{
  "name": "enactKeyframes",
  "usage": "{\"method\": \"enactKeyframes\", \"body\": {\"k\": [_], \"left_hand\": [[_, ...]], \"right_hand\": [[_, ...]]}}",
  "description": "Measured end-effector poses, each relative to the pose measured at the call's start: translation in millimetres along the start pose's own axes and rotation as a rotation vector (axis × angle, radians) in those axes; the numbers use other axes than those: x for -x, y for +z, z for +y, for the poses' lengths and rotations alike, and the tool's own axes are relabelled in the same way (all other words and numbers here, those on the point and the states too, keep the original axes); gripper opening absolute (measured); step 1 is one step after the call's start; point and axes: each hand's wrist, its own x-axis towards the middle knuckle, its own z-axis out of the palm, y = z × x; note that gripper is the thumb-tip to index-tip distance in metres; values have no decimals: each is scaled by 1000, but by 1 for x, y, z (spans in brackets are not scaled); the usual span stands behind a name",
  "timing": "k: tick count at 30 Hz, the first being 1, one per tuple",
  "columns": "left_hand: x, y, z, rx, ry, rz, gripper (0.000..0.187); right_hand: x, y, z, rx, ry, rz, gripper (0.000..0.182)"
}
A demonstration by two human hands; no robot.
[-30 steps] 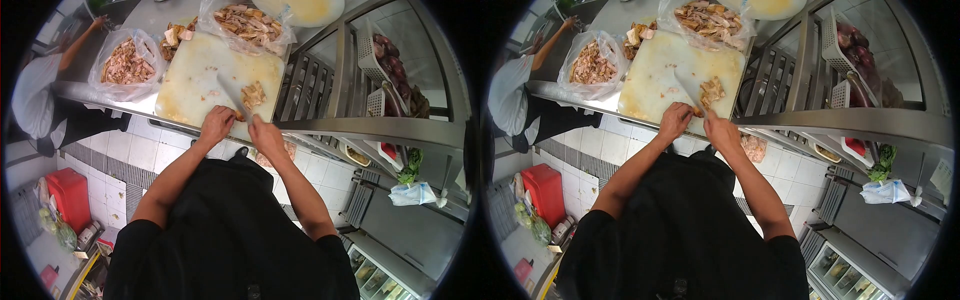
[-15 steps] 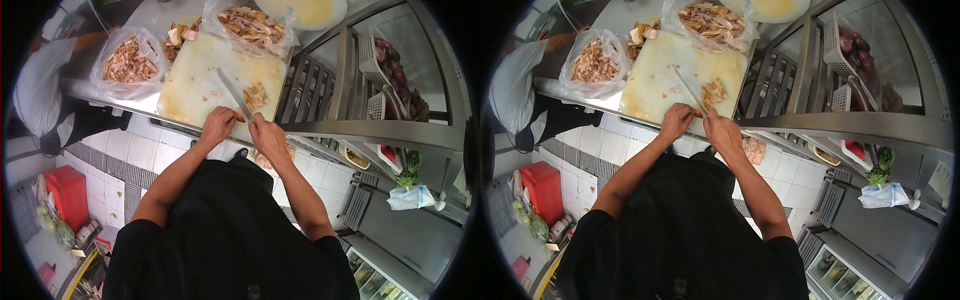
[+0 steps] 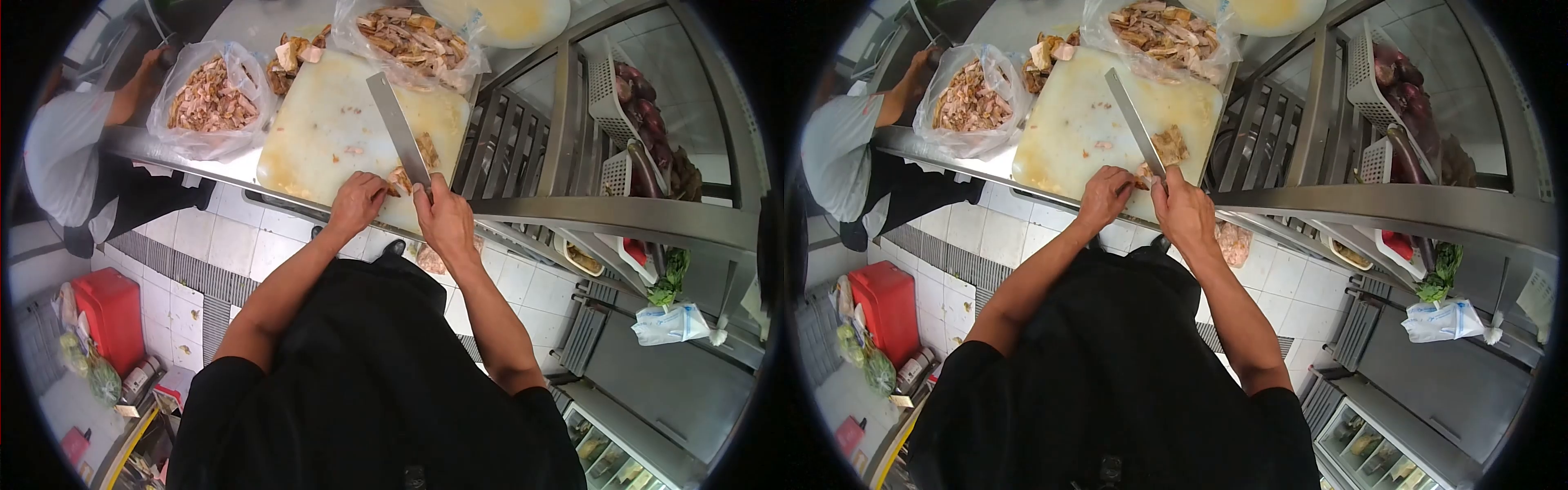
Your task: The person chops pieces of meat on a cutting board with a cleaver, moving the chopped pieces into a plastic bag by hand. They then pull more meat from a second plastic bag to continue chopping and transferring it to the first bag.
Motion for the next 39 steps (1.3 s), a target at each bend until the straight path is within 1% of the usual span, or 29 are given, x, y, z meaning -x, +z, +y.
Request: {"method": "enactKeyframes", "body": {"k": [3,5,6,9,13,15,16,21,22,23,24,25,26,27,28,29,30,31,32,33,34,36,37,38,39], "left_hand": [[1,1,-1,9,-15,-12,9],[0,2,-2,31,-12,7,9],[0,1,-2,28,-13,8,9],[1,2,-1,22,-6,3,9],[2,0,-1,20,-16,-13,9],[-1,0,-2,17,-11,-2,9],[2,0,-2,21,-6,1,8],[2,1,-3,-7,5,-1,9],[2,1,-4,40,-48,27,10],[1,3,-4,91,-99,53,12],[-4,3,0,93,-87,48,12],[-10,2,2,248,-365,103,16],[-18,1,5,401,-644,157,21],[-28,0,0,370,-631,196,30],[-43,2,-1,372,-624,191,30],[-58,6,-3,302,-418,187,33],[-72,10,-5,231,-211,182,36],[-89,17,-4,230,-207,177,36],[-107,26,-2,-15,108,41,36],[-122,32,0,-261,424,-93,37],[-133,30,5,-261,431,-91,37],[-151,24,10,-325,176,-634,35],[-159,25,-2,-330,179,-635,35],[-164,22,-17,-360,160,-595,31],[-163,17,-30,-389,141,-555,27]], "right_hand": [[0,27,21,-8,-12,-26,25],[-2,29,27,134,-20,-161,26],[-3,25,23,132,-23,-161,26],[-4,1,3,20,-16,-63,25],[-4,35,22,7,-10,-55,26],[-8,35,23,95,-34,-158,26],[-8,31,22,91,-33,-159,26],[-11,6,5,7,51,-49,25],[-12,15,14,4,51,-42,25],[-11,33,32,34,44,-83,25],[-12,35,34,64,38,-120,25],[-13,33,39,31,38,-109,30],[-12,31,44,28,43,-94,30],[-8,18,35,-51,112,-25,30],[-6,10,31,-130,179,41,31],[-6,6,36,-197,190,142,33],[-5,1,40,-199,195,144,33],[-4,-7,42,-282,248,198,33],[-3,-14,46,-365,300,255,34],[-1,-14,54,-369,294,298,35],[4,-16,61,-369,292,306,35],[16,-19,69,-398,350,226,36],[22,-24,66,-383,412,153,36],[29,-20,69,-390,416,155,36],[35,-13,75,-410,386,111,36]]}}
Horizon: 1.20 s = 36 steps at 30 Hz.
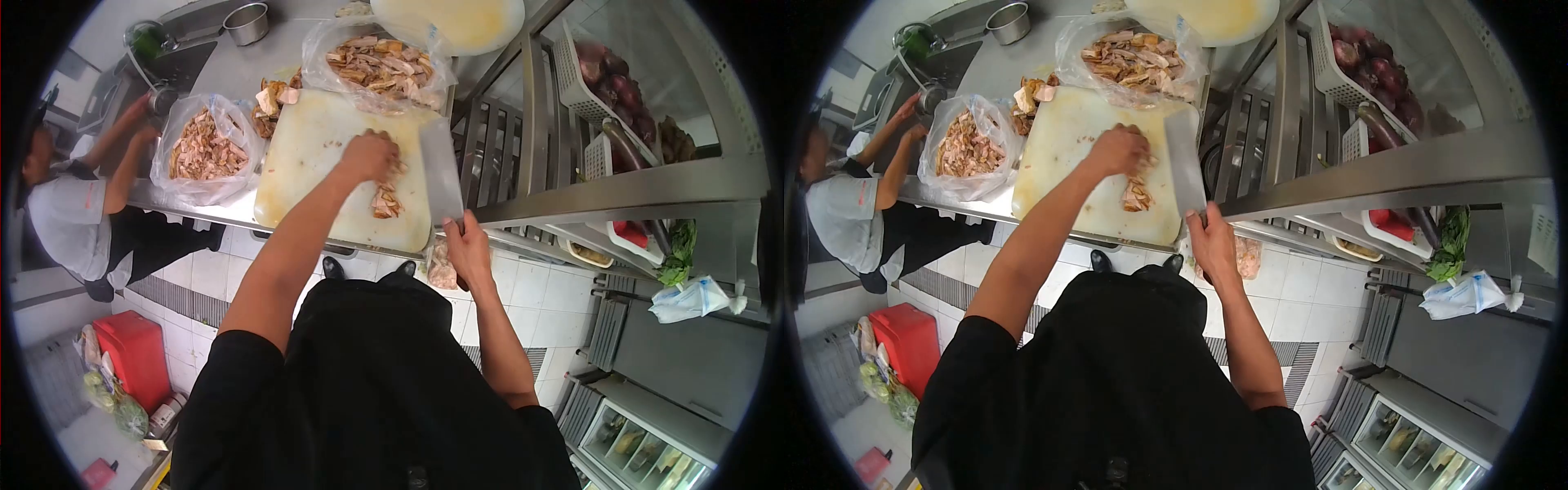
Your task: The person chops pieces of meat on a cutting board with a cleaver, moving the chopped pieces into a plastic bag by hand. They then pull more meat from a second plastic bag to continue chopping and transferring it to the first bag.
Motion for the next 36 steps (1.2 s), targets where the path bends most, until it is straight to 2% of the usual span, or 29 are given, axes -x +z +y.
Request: {"method": "enactKeyframes", "body": {"k": [2,3,6,10,12,15,17,19,22,25,27,30,32,34,36], "left_hand": [[20,-6,-21,85,-158,129,23],[33,-11,-30,95,-212,189,24],[76,-9,-66,145,-347,413,22],[126,-6,-62,132,-506,535,21],[140,8,-49,303,-465,508,22],[134,23,12,342,-338,444,23],[126,33,43,433,-187,454,26],[129,16,65,625,-249,391,35],[146,22,55,545,-182,359,41],[158,33,60,455,-158,322,38],[153,43,63,417,-185,377,37],[146,48,69,370,-231,432,36],[147,44,70,361,-251,444,36],[155,35,73,380,-245,354,38],[163,37,70,421,-220,330,40]], "right_hand": [[11,1,11,34,-33,-129,36],[18,-2,10,28,-33,-129,36],[28,-5,4,213,-52,-503,36],[22,12,6,261,-54,-506,35],[12,24,7,257,-82,-327,33],[-5,39,4,283,-119,-253,31],[-9,39,-10,301,-118,-281,30],[-12,36,-12,321,-112,-307,29],[-10,33,-13,267,-178,-330,29],[-4,25,-38,381,-222,-263,29],[5,17,-58,275,-306,-59,30],[7,9,-72,179,-374,36,29],[10,17,-61,262,-354,-4,28],[6,38,-28,451,-307,-146,28],[3,44,-21,504,-315,-170,28]]}}
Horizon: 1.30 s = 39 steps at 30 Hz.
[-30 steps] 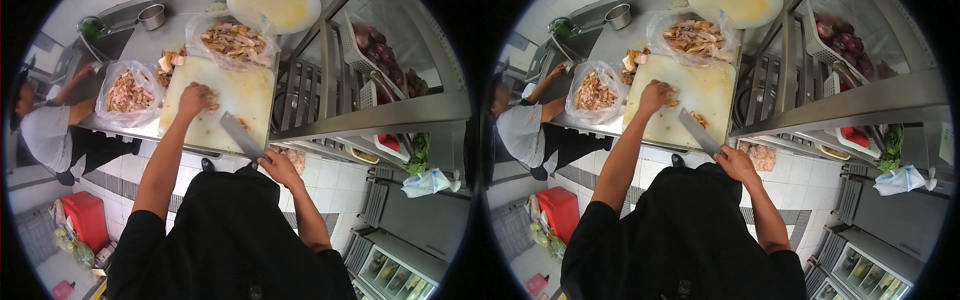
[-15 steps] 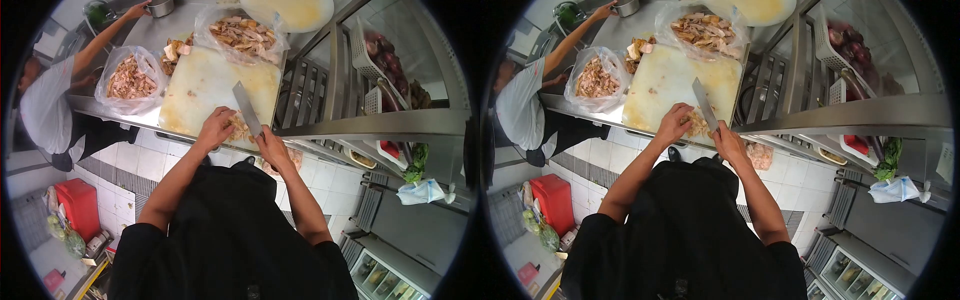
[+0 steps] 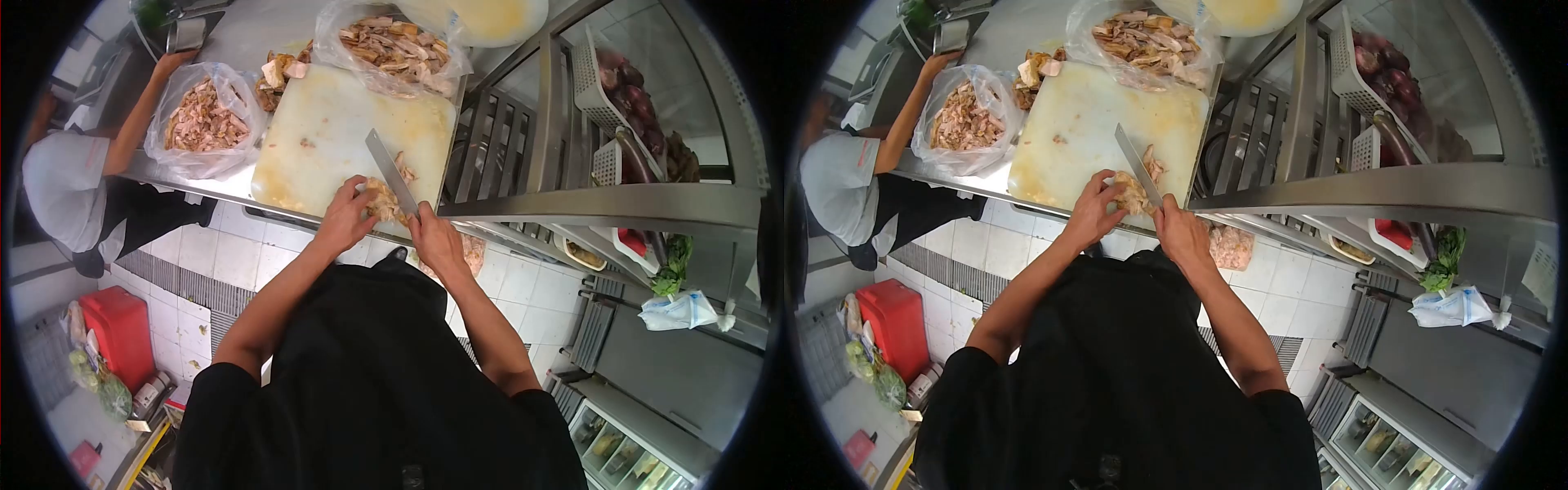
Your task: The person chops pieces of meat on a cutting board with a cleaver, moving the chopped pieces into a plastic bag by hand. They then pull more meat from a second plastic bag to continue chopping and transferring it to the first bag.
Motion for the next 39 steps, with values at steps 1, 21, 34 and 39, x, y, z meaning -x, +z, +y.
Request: {"method": "enactKeyframes", "body": {"k": [1,21,34,39], "left_hand": [[1,-1,-3,32,6,-23,42],[0,22,-4,-63,30,141,45],[-5,10,-17,-41,89,151,32],[-3,12,-15,-22,90,156,28]], "right_hand": [[-4,-2,-2,46,-24,-31,28],[-14,-56,-41,-284,-80,341,27],[-11,-44,-38,-225,-43,279,28],[-27,-2,-7,98,8,-91,29]]}}
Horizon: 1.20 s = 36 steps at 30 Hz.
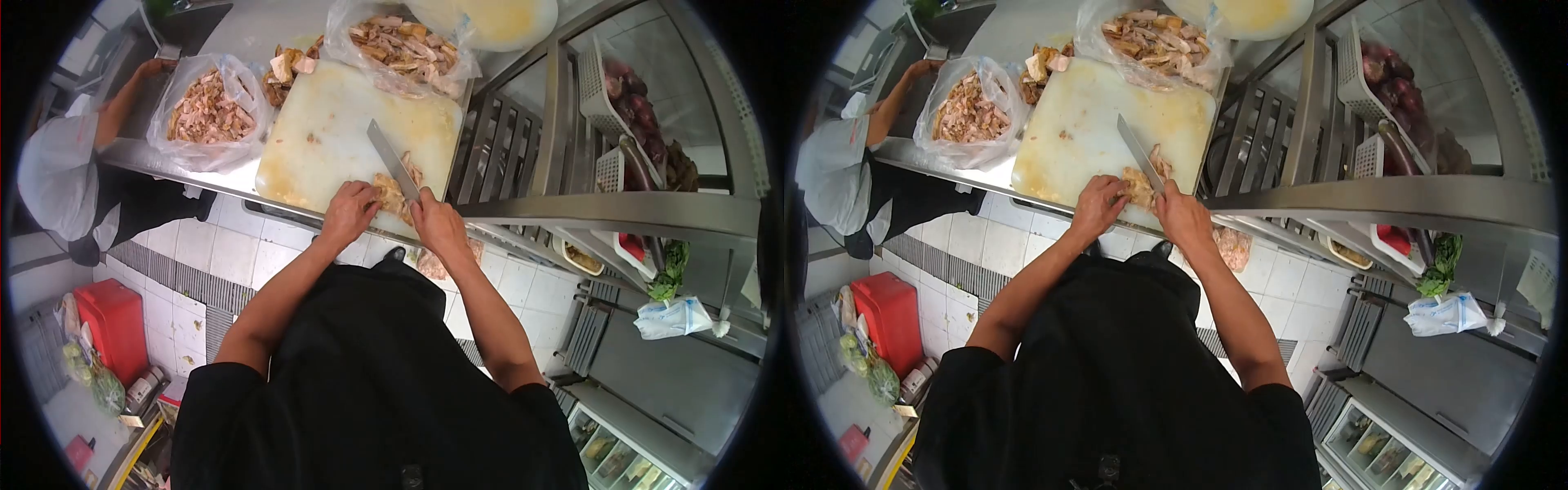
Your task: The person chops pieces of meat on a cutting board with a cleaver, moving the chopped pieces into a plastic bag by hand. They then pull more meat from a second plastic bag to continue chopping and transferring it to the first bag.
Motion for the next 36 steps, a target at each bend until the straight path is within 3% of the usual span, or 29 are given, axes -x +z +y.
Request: {"method": "enactKeyframes", "body": {"k": [2,5,8,10,12,14,20,22,24,29,33,35,36], "left_hand": [[0,-2,-1,12,-7,1,28],[-1,0,-1,-9,6,24,28],[-1,-1,-3,-11,17,20,29],[-2,1,-2,-24,6,5,28],[0,1,1,-4,11,14,27],[0,-2,0,8,8,29,27],[-2,-1,-2,-12,10,16,27],[-2,0,-1,10,18,31,28],[0,1,1,10,3,10,27],[-3,-1,2,-16,8,26,26],[-1,-2,0,-15,7,17,27],[-2,0,2,-10,14,20,27],[0,0,3,-6,-5,12,27]], "right_hand": [[1,-10,-4,18,-17,30,29],[11,-47,-28,-228,-4,253,30],[13,-32,-25,-345,-57,391,31],[5,-6,-8,-259,-16,286,30],[-3,5,-3,-8,-5,4,29],[-2,-7,-5,21,1,12,29],[14,-39,-26,-397,-66,401,33],[9,-11,-10,-312,-19,348,33],[-2,5,0,-39,-37,14,33],[5,-43,-30,-135,-23,206,31],[8,-24,-25,-356,-88,360,29],[-2,18,3,15,-41,-9,29],[-1,12,0,15,-40,-7,29]]}}
